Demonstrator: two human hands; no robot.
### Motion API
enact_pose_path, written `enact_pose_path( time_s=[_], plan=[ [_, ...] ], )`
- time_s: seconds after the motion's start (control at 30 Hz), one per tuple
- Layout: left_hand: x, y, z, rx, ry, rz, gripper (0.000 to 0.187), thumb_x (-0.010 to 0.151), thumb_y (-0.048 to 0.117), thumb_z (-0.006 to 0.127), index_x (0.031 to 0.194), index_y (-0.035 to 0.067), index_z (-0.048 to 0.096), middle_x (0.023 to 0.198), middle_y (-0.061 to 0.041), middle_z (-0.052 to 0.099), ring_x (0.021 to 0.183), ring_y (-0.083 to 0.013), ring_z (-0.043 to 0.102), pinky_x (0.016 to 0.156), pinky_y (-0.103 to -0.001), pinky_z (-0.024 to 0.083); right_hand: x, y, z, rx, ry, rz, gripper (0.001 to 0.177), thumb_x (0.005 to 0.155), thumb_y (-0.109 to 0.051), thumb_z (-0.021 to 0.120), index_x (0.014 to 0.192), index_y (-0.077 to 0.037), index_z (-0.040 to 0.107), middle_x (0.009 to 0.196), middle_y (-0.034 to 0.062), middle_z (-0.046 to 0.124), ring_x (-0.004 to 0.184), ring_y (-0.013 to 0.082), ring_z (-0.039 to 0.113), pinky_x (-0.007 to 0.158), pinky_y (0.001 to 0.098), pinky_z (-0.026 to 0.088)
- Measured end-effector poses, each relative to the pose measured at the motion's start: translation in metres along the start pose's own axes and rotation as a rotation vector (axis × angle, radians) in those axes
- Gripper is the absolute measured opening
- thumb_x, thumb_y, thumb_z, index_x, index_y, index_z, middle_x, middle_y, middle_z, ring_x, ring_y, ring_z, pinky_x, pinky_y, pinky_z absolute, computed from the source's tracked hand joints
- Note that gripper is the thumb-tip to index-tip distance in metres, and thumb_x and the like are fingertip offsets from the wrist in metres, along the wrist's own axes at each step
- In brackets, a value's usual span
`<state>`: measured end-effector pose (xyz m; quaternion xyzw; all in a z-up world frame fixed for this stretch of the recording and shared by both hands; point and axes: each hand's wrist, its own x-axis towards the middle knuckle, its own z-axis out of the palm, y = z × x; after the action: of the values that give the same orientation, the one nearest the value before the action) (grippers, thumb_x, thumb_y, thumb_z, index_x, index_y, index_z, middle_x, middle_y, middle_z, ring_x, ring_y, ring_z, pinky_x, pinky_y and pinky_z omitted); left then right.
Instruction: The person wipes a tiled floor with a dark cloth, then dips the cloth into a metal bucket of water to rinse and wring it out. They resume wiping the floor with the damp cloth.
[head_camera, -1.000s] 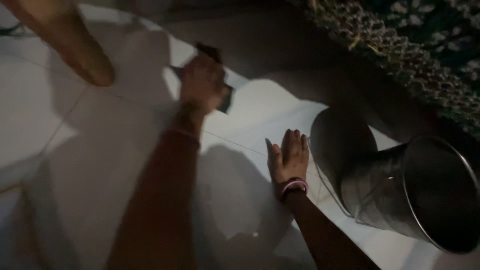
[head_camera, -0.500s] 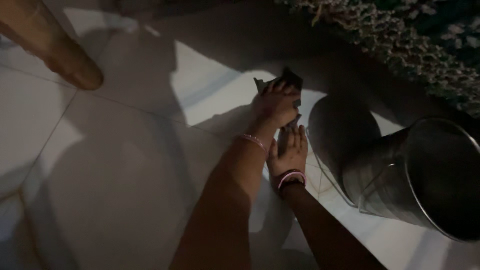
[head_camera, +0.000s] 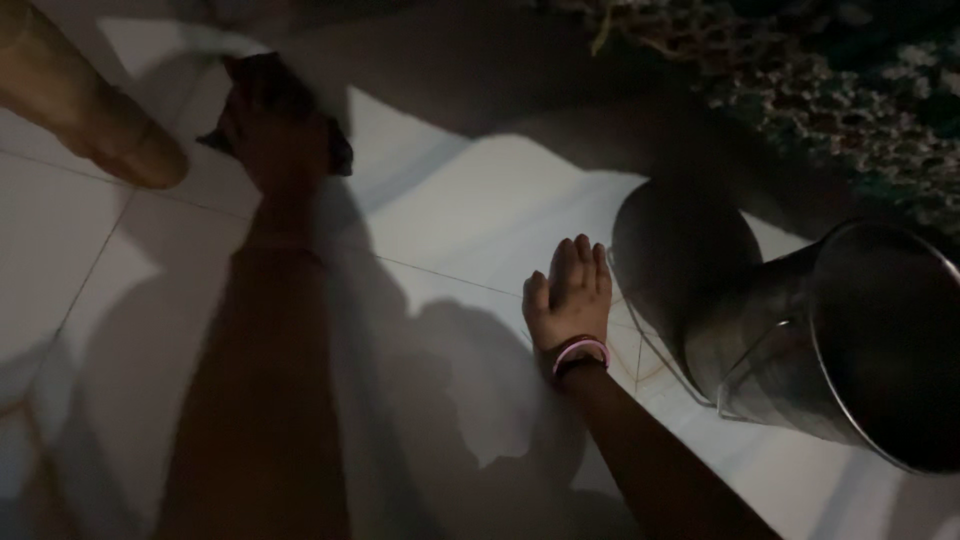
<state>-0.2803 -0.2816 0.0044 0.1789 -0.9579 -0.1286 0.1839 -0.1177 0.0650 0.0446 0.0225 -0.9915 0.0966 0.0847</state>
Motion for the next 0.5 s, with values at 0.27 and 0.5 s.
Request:
enact_pose_path(
  time_s=[0.27, 0.5],
  plan=[
    [-0.107, 0.198, 0.040, -0.347, -0.111, 0.430, 0.045, 0.092, 0.035, 0.065, 0.129, 0.011, 0.072, 0.143, -0.008, 0.062, 0.136, -0.0280, 0.052, 0.121, -0.045, 0.035, 0.000, 0.001, 0.004, 0.053, 0.052, 0.005, 0.072, 0.098, -0.044, 0.042, 0.152, 0.002, 0.039, 0.164, 0.0205, 0.032, 0.155, 0.0378, 0.019, 0.128, 0.0465, 0.015],
    [-0.090, 0.166, 0.006, -0.379, -0.312, 0.570, 0.043, 0.087, 0.032, 0.074, 0.128, 0.021, 0.069, 0.150, -0.005, 0.054, 0.142, -0.0277, 0.040, 0.123, -0.049, 0.023, -0.003, 0.003, 0.002, -0.041, 0.015, -0.048, 0.072, 0.102, -0.044, 0.038, 0.155, 0.005, 0.037, 0.165, 0.0246, 0.030, 0.157, 0.0378, 0.017, 0.130, 0.0475, 0.012]
  ],
)
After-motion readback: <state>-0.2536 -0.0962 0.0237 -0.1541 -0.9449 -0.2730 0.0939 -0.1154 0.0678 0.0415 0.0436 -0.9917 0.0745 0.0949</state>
